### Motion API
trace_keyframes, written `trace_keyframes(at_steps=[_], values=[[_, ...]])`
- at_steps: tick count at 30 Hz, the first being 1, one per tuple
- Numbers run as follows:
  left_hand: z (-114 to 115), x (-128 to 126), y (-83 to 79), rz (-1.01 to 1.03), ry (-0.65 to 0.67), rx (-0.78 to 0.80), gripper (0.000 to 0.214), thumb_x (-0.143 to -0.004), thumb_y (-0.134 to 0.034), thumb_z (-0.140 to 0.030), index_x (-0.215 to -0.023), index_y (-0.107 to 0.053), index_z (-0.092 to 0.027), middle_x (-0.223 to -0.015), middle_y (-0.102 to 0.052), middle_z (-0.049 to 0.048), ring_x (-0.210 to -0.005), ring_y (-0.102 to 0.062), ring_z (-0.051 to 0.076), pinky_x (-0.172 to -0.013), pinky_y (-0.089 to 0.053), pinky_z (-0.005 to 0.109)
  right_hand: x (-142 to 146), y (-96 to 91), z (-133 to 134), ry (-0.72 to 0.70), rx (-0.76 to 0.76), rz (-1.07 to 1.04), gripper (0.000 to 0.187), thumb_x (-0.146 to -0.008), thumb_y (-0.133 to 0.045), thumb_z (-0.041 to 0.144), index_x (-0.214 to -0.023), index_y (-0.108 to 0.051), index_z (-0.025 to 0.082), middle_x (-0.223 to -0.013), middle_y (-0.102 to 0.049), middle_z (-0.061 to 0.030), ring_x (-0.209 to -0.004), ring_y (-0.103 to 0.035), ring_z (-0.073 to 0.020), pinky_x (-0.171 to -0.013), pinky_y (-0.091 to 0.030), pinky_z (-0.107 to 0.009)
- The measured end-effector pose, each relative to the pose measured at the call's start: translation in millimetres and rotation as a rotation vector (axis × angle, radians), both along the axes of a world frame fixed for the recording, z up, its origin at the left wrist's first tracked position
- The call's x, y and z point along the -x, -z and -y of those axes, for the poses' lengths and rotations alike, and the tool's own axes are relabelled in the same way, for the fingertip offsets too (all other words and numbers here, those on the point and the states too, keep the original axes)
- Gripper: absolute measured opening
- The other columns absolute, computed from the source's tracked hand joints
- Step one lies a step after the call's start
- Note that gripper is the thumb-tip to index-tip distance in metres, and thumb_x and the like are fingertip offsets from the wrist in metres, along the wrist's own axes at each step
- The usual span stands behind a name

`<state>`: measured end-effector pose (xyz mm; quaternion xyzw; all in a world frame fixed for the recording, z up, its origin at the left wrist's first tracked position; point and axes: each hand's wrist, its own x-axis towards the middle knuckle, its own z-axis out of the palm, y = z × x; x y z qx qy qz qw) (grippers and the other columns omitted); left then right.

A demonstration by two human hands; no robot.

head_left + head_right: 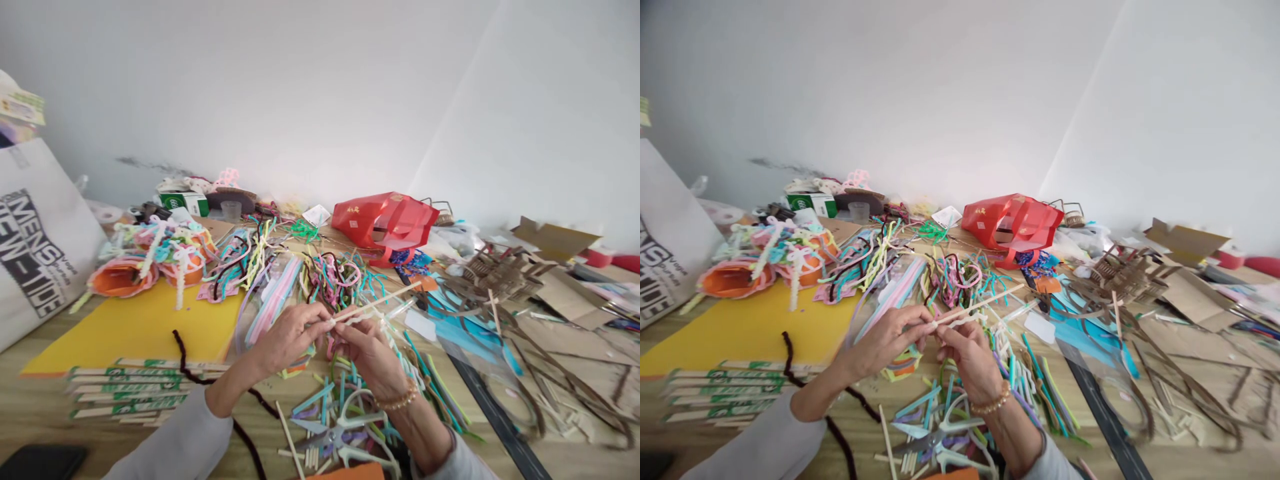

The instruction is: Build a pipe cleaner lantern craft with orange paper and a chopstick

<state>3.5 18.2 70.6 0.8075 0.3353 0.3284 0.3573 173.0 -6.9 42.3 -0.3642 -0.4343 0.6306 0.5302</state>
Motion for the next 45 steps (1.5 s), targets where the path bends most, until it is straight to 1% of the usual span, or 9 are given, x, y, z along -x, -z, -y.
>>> trace_keyframes(at_steps=[4, 9, 20, 24, 28, 33, 38, 41, 45], values=[[-1.5, 2.2, -0.1, 0.022, 0.058, 0.052, 0.033, -0.094, -0.042, -0.04, -0.083, -0.062, -0.016, -0.064, -0.06, -0.0021, -0.061, -0.055, 0.012, -0.063, -0.042, 0.022, 1.1, -2.2, 3.0, 0.03, -0.106, 0.089, 0.02, -0.075, -0.072, 0.035, -0.08, -0.066, 0.017, -0.072, -0.061, -0.001, -0.06, -0.054, -0.0127, -0.054, -0.047, -0.025], [-2.1, 3.3, -1.5, 0.03, 0.031, 0.037, 0.029, -0.09, -0.051, -0.039, -0.077, -0.062, -0.016, -0.06, -0.055, -0.0039, -0.057, -0.051, 0.011, -0.06, -0.04, 0.021, 1.7, -4.2, 5.2, 0.053, -0.177, 0.166, 0.018, -0.078, -0.07, 0.036, -0.081, -0.065, 0.018, -0.067, -0.057, 0.0016, -0.056, -0.053, -0.011, -0.054, -0.046, -0.024], [0.7, 8.5, -5.7, 0.123, 0.141, 0.153, 0.031, -0.092, -0.048, -0.037, -0.081, -0.066, -0.015, -0.058, -0.051, -0.0033, -0.053, -0.046, 0.01, -0.057, -0.038, 0.021, -12.6, -9.6, -4.7, -0.126, -0.043, 0.057, 0.018, -0.072, -0.076, 0.033, -0.079, -0.069, 0.017, -0.067, -0.065, -0.0006, -0.056, -0.058, -0.011, -0.049, -0.046, -0.02], [2.6, 8.2, -7.9, 0.126, 0.18, 0.207, 0.03, -0.091, -0.048, -0.032, -0.078, -0.066, -0.013, -0.055, -0.049, -0.0039, -0.052, -0.042, 0.009, -0.055, -0.035, 0.02, -14.7, -10.6, -6.2, -0.099, -0.125, 0.134, 0.016, -0.074, -0.074, 0.035, -0.076, -0.068, 0.02, -0.061, -0.063, 0.0017, -0.049, -0.056, -0.0107, -0.048, -0.046, -0.022], [2.0, 7.3, -8.7, 0.074, 0.26, 0.237, 0.034, -0.091, -0.049, -0.035, -0.073, -0.065, -0.011, -0.057, -0.048, -0.0028, -0.052, -0.041, 0.008, -0.051, -0.032, 0.019, -16.9, -17.4, -5.2, -0.096, -0.204, 0.23, 0.022, -0.072, -0.076, 0.037, -0.07, -0.065, 0.019, -0.057, -0.062, 0.002, -0.048, -0.055, -0.011, -0.048, -0.045, -0.023], [0.0, 6.0, -7.5, -0.007, 0.282, 0.199, 0.031, -0.089, -0.054, -0.035, -0.073, -0.066, -0.011, -0.06, -0.048, -0.0031, -0.055, -0.042, 0.008, -0.053, -0.032, 0.019, -20.0, -26.9, 0.1, -0.1, -0.277, 0.304, 0.02, -0.073, -0.076, 0.034, -0.069, -0.065, 0.018, -0.063, -0.062, 0.0008, -0.057, -0.056, -0.0115, -0.052, -0.045, -0.022], [1.1, 4.8, -6.4, -0.02, 0.276, 0.188, 0.031, -0.09, -0.054, -0.036, -0.078, -0.066, -0.011, -0.062, -0.048, -0.0034, -0.058, -0.043, 0.008, -0.055, -0.032, 0.019, -21.0, -23.7, -1.6, -0.118, -0.389, 0.297, 0.011, -0.076, -0.075, 0.03, -0.072, -0.07, 0.02, -0.075, -0.062, -0.0009, -0.072, -0.059, -0.0138, -0.065, -0.049, -0.025], [2.3, 3.5, -5.8, 0.027, 0.243, 0.197, 0.029, -0.09, -0.054, -0.038, -0.086, -0.066, -0.012, -0.066, -0.052, -0.0028, -0.06, -0.046, 0.009, -0.056, -0.035, 0.02, -22.1, -17.7, -5.5, -0.146, -0.36, 0.249, 0.009, -0.077, -0.074, 0.03, -0.077, -0.072, 0.021, -0.076, -0.065, -0.0008, -0.066, -0.06, -0.0128, -0.06, -0.049, -0.024], [1.5, 2.3, -3.6, 0.072, 0.227, 0.143, 0.027, -0.09, -0.053, -0.034, -0.081, -0.068, -0.014, -0.07, -0.06, -0.0003, -0.066, -0.052, 0.011, -0.064, -0.039, 0.021, -23.5, -11.7, -8.4, -0.126, -0.264, 0.172, 0.015, -0.078, -0.073, 0.031, -0.089, -0.071, 0.021, -0.067, -0.065, 0.0009, -0.053, -0.059, -0.0101, -0.048, -0.046, -0.02]])
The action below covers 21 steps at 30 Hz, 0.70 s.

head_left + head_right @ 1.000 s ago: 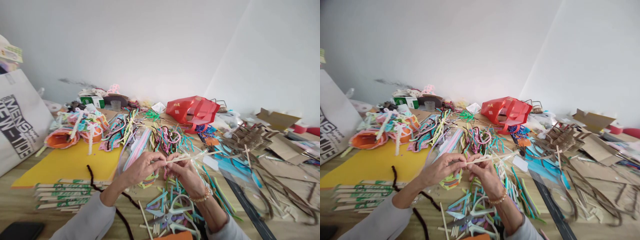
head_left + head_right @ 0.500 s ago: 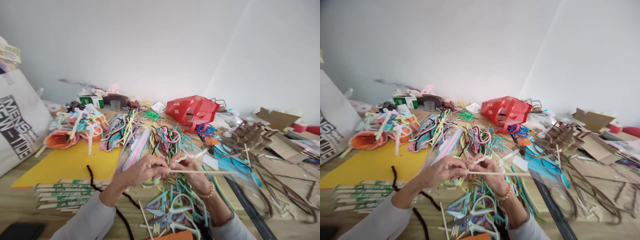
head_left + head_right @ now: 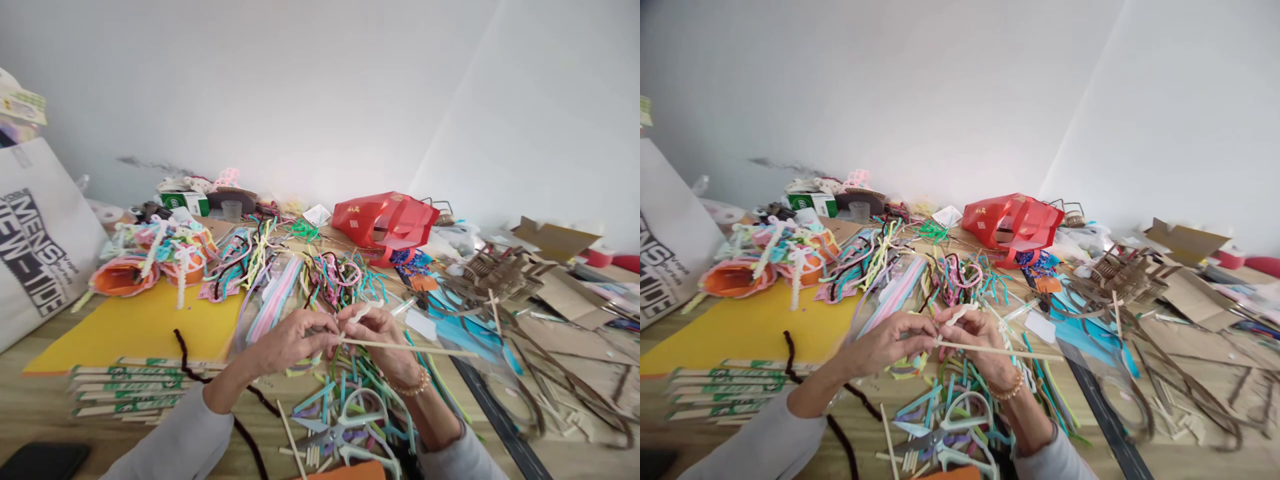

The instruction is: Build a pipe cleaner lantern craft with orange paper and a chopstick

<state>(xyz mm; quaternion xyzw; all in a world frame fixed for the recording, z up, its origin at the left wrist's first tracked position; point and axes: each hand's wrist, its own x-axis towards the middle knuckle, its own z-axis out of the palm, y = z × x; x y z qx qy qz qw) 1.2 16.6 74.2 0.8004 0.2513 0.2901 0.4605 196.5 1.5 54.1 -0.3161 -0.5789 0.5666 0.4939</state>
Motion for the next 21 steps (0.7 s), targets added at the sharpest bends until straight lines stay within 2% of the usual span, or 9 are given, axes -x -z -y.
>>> trace_keyframes(at_steps=[5, 10, 13, 21], values=[[-2.4, 0.0, 3.5, 0.105, -0.052, 0.08, 0.022, -0.088, -0.056, -0.033, -0.08, -0.064, -0.014, -0.068, -0.057, -0.0015, -0.056, -0.05, 0.009, -0.058, -0.04, 0.02, 1.1, -1.7, 1.5, 0.046, 0.014, -0.06, 0.02, -0.081, -0.07, 0.03, -0.099, -0.066, 0.021, -0.078, -0.069, -0.0015, -0.058, -0.063, -0.0122, -0.053, -0.049, -0.022], [-4.7, -1.1, 6.5, 0.174, -0.065, 0.148, 0.021, -0.087, -0.058, -0.035, -0.085, -0.062, -0.014, -0.066, -0.057, -0.0018, -0.052, -0.049, 0.008, -0.052, -0.04, 0.019, 4.0, -4.8, 3.6, 0.101, -0.008, -0.036, 0.014, -0.086, -0.064, 0.033, -0.089, -0.067, 0.02, -0.084, -0.068, -0.0028, -0.061, -0.062, -0.0122, -0.057, -0.05, -0.024], [-5.9, -2.0, 9.3, 0.195, -0.097, 0.15, 0.021, -0.086, -0.059, -0.034, -0.09, -0.062, -0.014, -0.068, -0.058, -0.0012, -0.052, -0.049, 0.008, -0.051, -0.04, 0.019, 3.6, -4.2, 3.4, 0.138, -0.025, -0.019, 0.012, -0.084, -0.066, 0.031, -0.089, -0.068, 0.02, -0.083, -0.068, -0.0019, -0.061, -0.06, -0.0112, -0.057, -0.049, -0.023], [-4.2, -1.9, 10.1, 0.189, -0.093, 0.109, 0.024, -0.089, -0.055, -0.034, -0.092, -0.064, -0.012, -0.067, -0.055, -0.0015, -0.053, -0.047, 0.008, -0.052, -0.037, 0.02, 3.0, -5.2, 6.5, 0.105, -0.029, -0.005, 0.013, -0.083, -0.067, 0.031, -0.09, -0.067, 0.02, -0.086, -0.067, -0.0021, -0.062, -0.06, -0.011, -0.057, -0.047, -0.022]])
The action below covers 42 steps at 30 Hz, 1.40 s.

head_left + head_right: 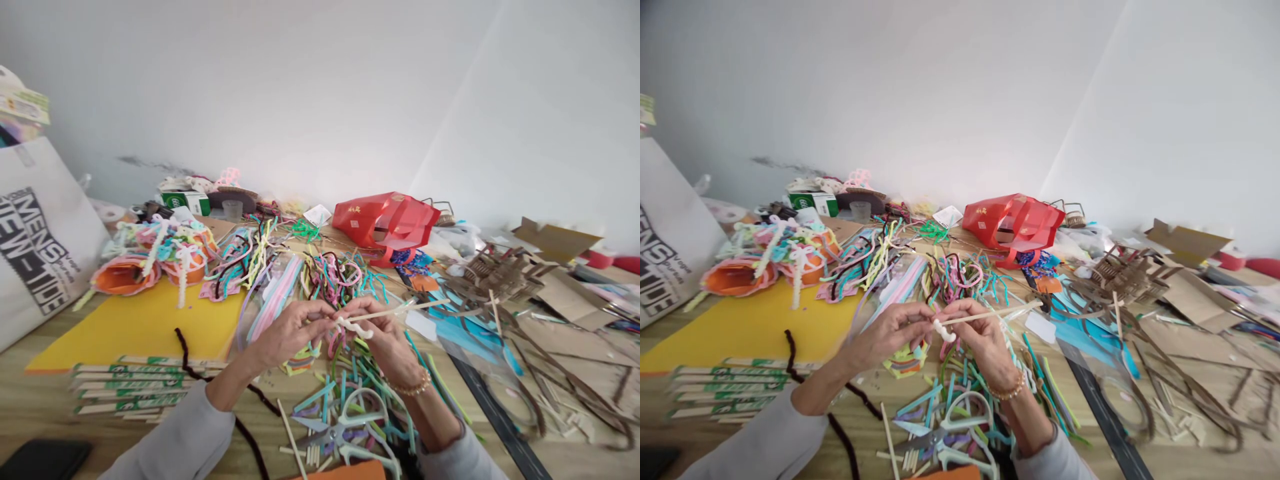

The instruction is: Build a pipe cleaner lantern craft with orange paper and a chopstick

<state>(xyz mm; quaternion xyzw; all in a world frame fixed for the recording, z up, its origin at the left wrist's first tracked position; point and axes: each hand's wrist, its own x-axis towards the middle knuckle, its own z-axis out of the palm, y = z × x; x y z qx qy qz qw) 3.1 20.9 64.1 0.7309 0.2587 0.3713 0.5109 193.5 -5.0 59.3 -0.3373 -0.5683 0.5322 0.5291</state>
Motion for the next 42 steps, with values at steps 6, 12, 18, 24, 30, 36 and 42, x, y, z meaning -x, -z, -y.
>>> trace_keyframes(at_steps=[6, 12, 18, 24, 30, 36, 42], values=[[0.9, -0.1, -5.0, -0.037, -0.084, -0.053, 0.024, -0.09, -0.053, -0.034, -0.092, -0.065, -0.013, -0.063, -0.053, -0.0025, -0.055, -0.049, 0.01, -0.056, -0.039, 0.021, 2.9, -0.6, -1.5, -0.013, 0.052, -0.06, 0.018, -0.083, -0.066, 0.034, -0.095, -0.062, 0.021, -0.082, -0.062, 0.0, -0.058, -0.057, -0.0112, -0.054, -0.049, -0.024], [2.8, -0.1, -4.9, -0.134, -0.167, -0.188, 0.025, -0.092, -0.051, -0.035, -0.093, -0.066, -0.015, -0.071, -0.063, 0.0001, -0.057, -0.055, 0.011, -0.06, -0.042, 0.023, -0.4, 4.4, -3.0, -0.104, 0.164, -0.046, 0.03, -0.084, -0.062, 0.047, -0.077, -0.059, 0.018, -0.06, -0.05, 0.0028, -0.052, -0.051, -0.0104, -0.046, -0.04, -0.021], [4.6, -3.2, -1.1, -0.24, -0.245, -0.551, 0.017, -0.092, -0.052, -0.025, -0.094, -0.067, -0.018, -0.092, -0.072, 0.0048, -0.087, -0.064, 0.017, -0.082, -0.044, 0.028, 4.9, 6.1, 0.5, -0.135, 0.219, 0.025, 0.044, -0.087, -0.054, 0.055, -0.07, -0.06, 0.015, -0.059, -0.053, -0.0004, -0.05, -0.05, -0.01, -0.044, -0.035, -0.02], [5.7, -3.7, -0.6, -0.357, -0.253, -0.779, 0.021, -0.096, -0.045, -0.023, -0.093, -0.064, -0.018, -0.088, -0.072, 0.005, -0.083, -0.063, 0.018, -0.083, -0.043, 0.032, 8.1, -6.5, 6.9, -0.143, 0.181, 0.108, 0.036, -0.085, -0.06, 0.048, -0.066, -0.059, 0.017, -0.057, -0.054, 0.0017, -0.045, -0.045, -0.0081, -0.043, -0.033, -0.021], [4.4, -2.1, 1.2, -0.364, -0.252, -0.777, 0.02, -0.097, -0.042, -0.025, -0.094, -0.061, -0.019, -0.089, -0.069, 0.0037, -0.087, -0.061, 0.018, -0.085, -0.042, 0.032, 6.4, -6.0, 5.9, -0.165, 0.22, 0.115, 0.03, -0.082, -0.063, 0.045, -0.075, -0.063, 0.016, -0.066, -0.061, -0.0001, -0.05, -0.049, -0.0095, -0.045, -0.037, -0.021], [6.0, -0.1, -3.2, -0.338, -0.257, -0.601, 0.02, -0.097, -0.042, -0.03, -0.093, -0.059, -0.02, -0.089, -0.066, 0.0027, -0.088, -0.06, 0.017, -0.082, -0.042, 0.029, 4.1, -6.3, 4.8, -0.163, 0.148, 0.158, 0.028, -0.084, -0.063, 0.044, -0.08, -0.066, 0.017, -0.059, -0.055, 0.0029, -0.05, -0.047, -0.0083, -0.048, -0.037, -0.021], [5.9, 3.7, -16.8, -0.261, -0.118, -0.339, 0.026, -0.093, -0.048, -0.037, -0.083, -0.06, -0.017, -0.066, -0.057, -0.0029, -0.064, -0.054, 0.012, -0.065, -0.042, 0.023, 4.6, -11.6, 8.4, -0.108, 0.005, 0.284, 0.029, -0.085, -0.061, 0.047, -0.087, -0.069, 0.019, -0.064, -0.058, 0.0008, -0.051, -0.047, -0.0101, -0.048, -0.038, -0.023]])
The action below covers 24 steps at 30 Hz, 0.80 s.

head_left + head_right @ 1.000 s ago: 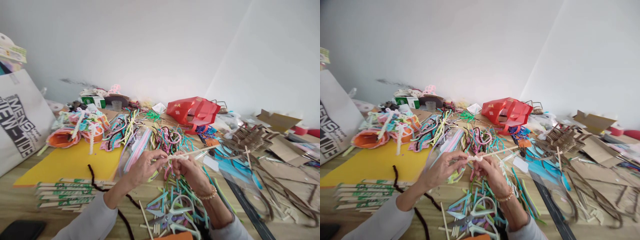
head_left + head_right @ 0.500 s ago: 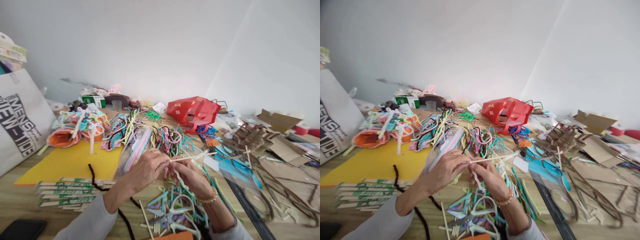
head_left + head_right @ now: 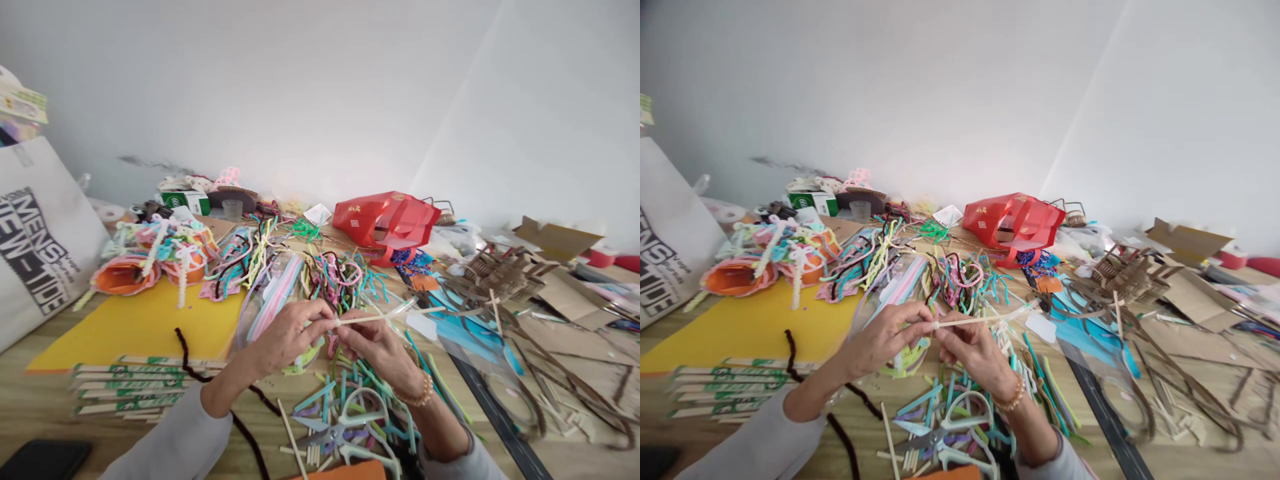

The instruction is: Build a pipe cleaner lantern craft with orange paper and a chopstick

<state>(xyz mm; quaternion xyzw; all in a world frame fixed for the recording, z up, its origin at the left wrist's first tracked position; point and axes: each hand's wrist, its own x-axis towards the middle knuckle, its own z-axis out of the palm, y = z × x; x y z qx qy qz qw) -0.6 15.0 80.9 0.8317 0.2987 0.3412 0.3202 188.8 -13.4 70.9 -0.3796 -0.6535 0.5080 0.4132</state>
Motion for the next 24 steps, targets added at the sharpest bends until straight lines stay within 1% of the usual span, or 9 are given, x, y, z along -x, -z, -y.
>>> trace_keyframes(at_steps=[4, 6, 7, 10, 12, 15, 18, 22, 24], values=[[-1.8, 3.8, 0.1, 0.071, 0.065, 0.154, 0.029, -0.091, -0.051, -0.04, -0.081, -0.062, -0.016, -0.062, -0.05, -0.0044, -0.055, -0.047, 0.009, -0.057, -0.038, 0.02, -2.9, -4.6, 3.0, 0.048, -0.279, 0.193, 0.024, -0.09, -0.056, 0.036, -0.076, -0.069, 0.022, -0.068, -0.059, -0.002, -0.06, -0.051, -0.0144, -0.055, -0.041, -0.027], [-3.7, 5.2, 2.2, 0.114, 0.104, 0.223, 0.029, -0.091, -0.052, -0.04, -0.079, -0.062, -0.015, -0.061, -0.05, -0.0043, -0.054, -0.045, 0.009, -0.055, -0.036, 0.02, -3.3, -6.5, 4.0, 0.054, -0.399, 0.274, 0.023, -0.092, -0.054, 0.031, -0.076, -0.069, 0.023, -0.07, -0.062, -0.0033, -0.065, -0.054, -0.0172, -0.061, -0.043, -0.03], [-4.8, 5.8, 3.1, 0.136, 0.128, 0.265, 0.029, -0.09, -0.054, -0.039, -0.079, -0.062, -0.014, -0.061, -0.051, -0.0039, -0.054, -0.045, 0.009, -0.054, -0.036, 0.02, -2.8, -6.9, 4.3, 0.059, -0.43, 0.29, 0.022, -0.092, -0.054, 0.03, -0.078, -0.069, 0.024, -0.072, -0.064, -0.0037, -0.067, -0.056, -0.0183, -0.064, -0.043, -0.031], [-8.3, 7.0, 4.2, 0.18, 0.199, 0.384, 0.028, -0.088, -0.056, -0.039, -0.081, -0.063, -0.013, -0.057, -0.05, -0.0043, -0.052, -0.044, 0.008, -0.051, -0.034, 0.019, -0.2, -5.2, 4.6, 0.093, -0.432, 0.268, 0.014, -0.091, -0.057, 0.028, -0.087, -0.069, 0.024, -0.079, -0.068, -0.0044, -0.072, -0.06, -0.0193, -0.068, -0.045, -0.032], [-10.3, 7.7, 4.3, 0.184, 0.236, 0.417, 0.03, -0.087, -0.057, -0.042, -0.079, -0.063, -0.013, -0.054, -0.048, -0.0051, -0.05, -0.043, 0.008, -0.049, -0.033, 0.019, 1.4, -3.1, 4.3, 0.105, -0.431, 0.251, 0.01, -0.089, -0.059, 0.027, -0.09, -0.068, 0.023, -0.081, -0.068, -0.0044, -0.073, -0.061, -0.019, -0.069, -0.046, -0.031], [-12.3, 9.2, 4.6, 0.163, 0.261, 0.404, 0.035, -0.086, -0.056, -0.046, -0.075, -0.062, -0.013, -0.054, -0.048, -0.0045, -0.05, -0.042, 0.008, -0.049, -0.033, 0.019, 2.3, -1.7, 4.0, 0.09, -0.505, 0.248, 0.01, -0.089, -0.058, 0.023, -0.087, -0.068, 0.022, -0.084, -0.067, -0.0051, -0.079, -0.061, -0.0195, -0.074, -0.046, -0.031], [-13.1, 11.1, 5.3, 0.115, 0.266, 0.385, 0.035, -0.088, -0.054, -0.044, -0.074, -0.063, -0.013, -0.056, -0.048, -0.0041, -0.051, -0.042, 0.007, -0.049, -0.032, 0.018, 2.4, -2.9, 4.6, 0.102, -0.573, 0.257, 0.009, -0.088, -0.06, 0.021, -0.084, -0.068, 0.023, -0.087, -0.067, -0.0055, -0.083, -0.061, -0.0199, -0.077, -0.046, -0.032], [-13.5, 11.6, 5.8, 0.08, 0.275, 0.383, 0.035, -0.09, -0.053, -0.041, -0.073, -0.063, -0.013, -0.057, -0.048, -0.0042, -0.052, -0.043, 0.007, -0.052, -0.034, 0.018, 2.4, -2.1, 5.6, 0.142, -0.596, 0.231, 0.006, -0.086, -0.064, 0.02, -0.088, -0.069, 0.023, -0.085, -0.068, -0.0045, -0.081, -0.062, -0.0188, -0.074, -0.047, -0.031], [-13.1, 10.4, 5.7, 0.074, 0.271, 0.387, 0.034, -0.09, -0.053, -0.04, -0.073, -0.063, -0.013, -0.056, -0.049, -0.0042, -0.052, -0.044, 0.007, -0.052, -0.035, 0.018, 2.6, 0.3, 5.2, 0.15, -0.576, 0.188, 0.006, -0.085, -0.065, 0.021, -0.089, -0.069, 0.023, -0.084, -0.068, -0.0044, -0.081, -0.062, -0.0187, -0.075, -0.048, -0.031]])
